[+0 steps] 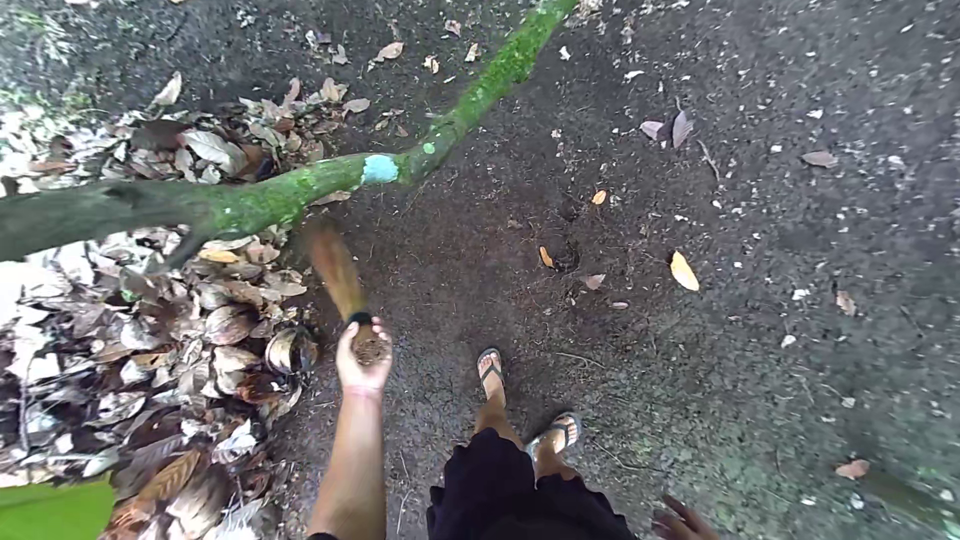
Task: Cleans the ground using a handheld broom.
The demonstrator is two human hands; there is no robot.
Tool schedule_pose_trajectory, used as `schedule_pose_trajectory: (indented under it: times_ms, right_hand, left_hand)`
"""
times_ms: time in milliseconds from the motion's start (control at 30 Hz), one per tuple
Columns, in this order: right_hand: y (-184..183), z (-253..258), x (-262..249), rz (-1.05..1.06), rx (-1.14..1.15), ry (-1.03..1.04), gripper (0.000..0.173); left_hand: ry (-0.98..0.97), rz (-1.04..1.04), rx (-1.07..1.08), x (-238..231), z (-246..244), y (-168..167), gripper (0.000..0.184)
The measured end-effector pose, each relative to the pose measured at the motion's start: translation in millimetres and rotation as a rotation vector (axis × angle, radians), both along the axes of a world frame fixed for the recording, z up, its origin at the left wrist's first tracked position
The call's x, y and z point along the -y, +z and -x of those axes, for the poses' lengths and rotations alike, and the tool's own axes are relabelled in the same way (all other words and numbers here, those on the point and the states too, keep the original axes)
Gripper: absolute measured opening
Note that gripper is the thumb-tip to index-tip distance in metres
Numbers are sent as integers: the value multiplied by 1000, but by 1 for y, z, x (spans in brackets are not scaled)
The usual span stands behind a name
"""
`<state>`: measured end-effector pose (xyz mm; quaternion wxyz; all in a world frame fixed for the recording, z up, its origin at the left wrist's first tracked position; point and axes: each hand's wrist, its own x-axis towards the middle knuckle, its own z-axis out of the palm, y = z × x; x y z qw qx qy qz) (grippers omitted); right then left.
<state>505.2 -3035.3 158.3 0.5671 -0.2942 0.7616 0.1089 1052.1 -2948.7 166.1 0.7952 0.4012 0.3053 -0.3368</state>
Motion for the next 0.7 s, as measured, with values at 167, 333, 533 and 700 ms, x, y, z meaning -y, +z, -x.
schedule_pose_trajectory:
  times_ms: [167,333,533,700]
  right_hand:
    - [-14,8,20,46,44,43,52]
    - [-12,23,27,128,55,-41,51]
    - [-25,71,16,82,56,-172,51]
    - [-44,116,31,23,79,-165,48]
  left_hand:
    - [-15,118,-208,3,8,-7,40]
    - [-106,-298,23,-24,25,-43,17]
    - [-106,-715,262,-17,57,-74,84]
    - [-155,-623,226,60,102,-79,49]
